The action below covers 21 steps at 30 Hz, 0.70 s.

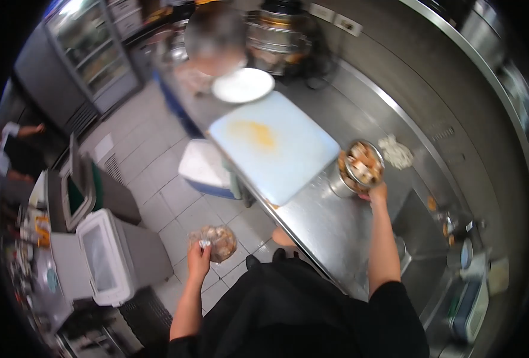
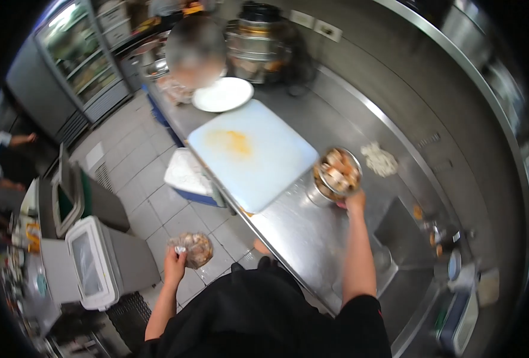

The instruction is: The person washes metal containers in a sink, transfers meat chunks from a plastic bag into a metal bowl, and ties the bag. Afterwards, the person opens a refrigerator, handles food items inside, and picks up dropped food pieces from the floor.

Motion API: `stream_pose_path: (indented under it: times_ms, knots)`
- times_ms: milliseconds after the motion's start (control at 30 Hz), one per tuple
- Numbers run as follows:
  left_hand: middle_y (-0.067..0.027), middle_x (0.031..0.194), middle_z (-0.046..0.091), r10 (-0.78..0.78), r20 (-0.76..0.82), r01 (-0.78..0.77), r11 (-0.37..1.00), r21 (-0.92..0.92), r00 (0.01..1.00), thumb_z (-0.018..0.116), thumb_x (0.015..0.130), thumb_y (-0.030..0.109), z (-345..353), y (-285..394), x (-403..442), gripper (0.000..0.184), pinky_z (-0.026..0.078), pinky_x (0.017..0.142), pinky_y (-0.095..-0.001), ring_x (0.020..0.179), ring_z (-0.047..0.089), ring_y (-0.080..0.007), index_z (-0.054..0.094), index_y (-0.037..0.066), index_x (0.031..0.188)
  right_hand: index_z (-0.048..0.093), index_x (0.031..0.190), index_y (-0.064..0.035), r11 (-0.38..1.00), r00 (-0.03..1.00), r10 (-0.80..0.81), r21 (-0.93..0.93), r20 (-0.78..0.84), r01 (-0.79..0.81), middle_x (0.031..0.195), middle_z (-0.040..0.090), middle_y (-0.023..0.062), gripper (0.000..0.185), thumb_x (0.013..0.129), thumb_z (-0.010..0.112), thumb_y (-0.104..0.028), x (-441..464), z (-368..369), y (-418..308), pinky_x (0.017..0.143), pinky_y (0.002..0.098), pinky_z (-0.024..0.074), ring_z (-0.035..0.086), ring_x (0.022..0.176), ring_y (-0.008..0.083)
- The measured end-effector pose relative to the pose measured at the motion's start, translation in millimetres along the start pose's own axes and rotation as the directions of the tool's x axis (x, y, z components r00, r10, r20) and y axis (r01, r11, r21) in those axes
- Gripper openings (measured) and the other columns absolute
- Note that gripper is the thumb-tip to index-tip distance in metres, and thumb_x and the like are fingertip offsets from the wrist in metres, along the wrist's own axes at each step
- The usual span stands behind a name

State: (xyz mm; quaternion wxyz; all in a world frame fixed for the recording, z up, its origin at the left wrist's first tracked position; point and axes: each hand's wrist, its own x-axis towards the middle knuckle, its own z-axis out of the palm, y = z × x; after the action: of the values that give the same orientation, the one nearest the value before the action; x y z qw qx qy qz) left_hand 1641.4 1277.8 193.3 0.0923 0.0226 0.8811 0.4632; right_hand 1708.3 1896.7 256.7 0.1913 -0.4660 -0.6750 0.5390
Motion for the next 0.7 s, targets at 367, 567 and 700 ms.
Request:
stream_pose_path:
  times_ms: [367,567,700]
  knots:
    - [-0.0220,0.100,0.068,-0.571,-0.471,0.664,0.747,0.041,0.672,0.064,0.087,0.030,0,-211,-115,0.033,0.050,0.083,-0.0481,0.096,0.065,-0.0419,0.063,0.002,0.103,0.054,0.130,-0.0017,0.857,1.000,-0.006,0.516,-0.009,0.010,0.116,0.065,0.0158,0.043,0.093,0.061,-0.023,29,-3,20,0.070,0.0388,0.0594,0.069,0.092,0.0254]
    - [-0.0231,0.101,0.068,-0.729,-0.473,0.844,0.532,0.062,0.494,0.065,0.084,0.030,-19,-251,-141,0.035,0.051,0.085,-0.0494,0.098,0.064,-0.0424,0.063,0.002,0.104,0.056,0.128,-0.0017,0.899,0.990,-0.118,0.432,0.078,0.073,0.115,0.065,0.0155,0.043,0.092,0.062,-0.024,33,17,-42,0.070,0.0378,0.0584,0.069,0.091,0.0253]
    - [-0.0249,0.101,0.068,-0.708,-0.529,0.850,0.524,0.050,0.467,0.065,0.083,0.026,-37,-285,-134,0.033,0.051,0.086,-0.0492,0.098,0.064,-0.0421,0.064,0.001,0.103,0.057,0.127,-0.0018,0.928,0.966,-0.177,0.360,0.188,0.100,0.115,0.066,0.0153,0.043,0.091,0.062,-0.024,13,93,-85,0.071,0.0372,0.0577,0.069,0.090,0.0252]
